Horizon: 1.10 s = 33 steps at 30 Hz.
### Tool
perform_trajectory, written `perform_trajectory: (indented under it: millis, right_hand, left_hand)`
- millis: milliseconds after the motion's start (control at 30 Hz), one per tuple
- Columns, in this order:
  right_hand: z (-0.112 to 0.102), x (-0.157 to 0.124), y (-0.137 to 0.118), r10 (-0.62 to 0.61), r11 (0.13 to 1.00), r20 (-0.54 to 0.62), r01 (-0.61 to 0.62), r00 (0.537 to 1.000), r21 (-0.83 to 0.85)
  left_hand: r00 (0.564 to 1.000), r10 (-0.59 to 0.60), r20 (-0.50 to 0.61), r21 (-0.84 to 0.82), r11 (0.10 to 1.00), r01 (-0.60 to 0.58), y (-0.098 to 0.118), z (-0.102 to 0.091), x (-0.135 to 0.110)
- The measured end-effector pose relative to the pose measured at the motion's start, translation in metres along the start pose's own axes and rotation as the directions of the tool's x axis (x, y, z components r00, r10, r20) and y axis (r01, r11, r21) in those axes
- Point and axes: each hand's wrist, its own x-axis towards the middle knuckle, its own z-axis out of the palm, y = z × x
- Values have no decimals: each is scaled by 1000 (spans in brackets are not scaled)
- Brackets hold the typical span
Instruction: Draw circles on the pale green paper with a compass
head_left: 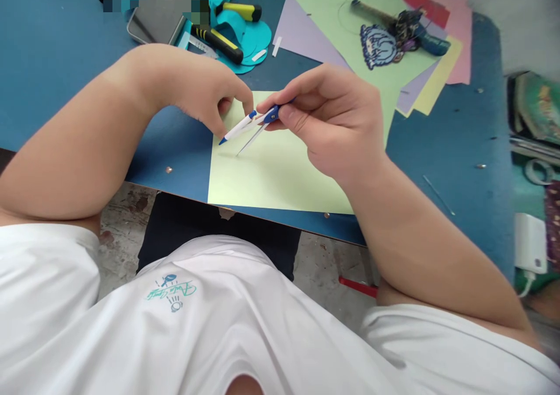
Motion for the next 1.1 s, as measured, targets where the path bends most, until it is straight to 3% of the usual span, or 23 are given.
perform_trajectory:
  millis: [600, 900, 1100]
  right_hand:
    - [1, -1, 3, -31, 999, 3, 31, 1000, 21]
    - [12, -12, -24, -83, 996, 18, 83, 996, -38]
    - [17, -28, -38, -131, 974, 21, 133, 991, -184]
  left_hand:
    - [1000, 2, -4, -4, 1000, -2, 0, -1, -1]
    - [1000, -30, 3, -13, 999, 30, 8, -2, -5]
    - [999, -33, 1, -49, 998, 33, 12, -3, -8]
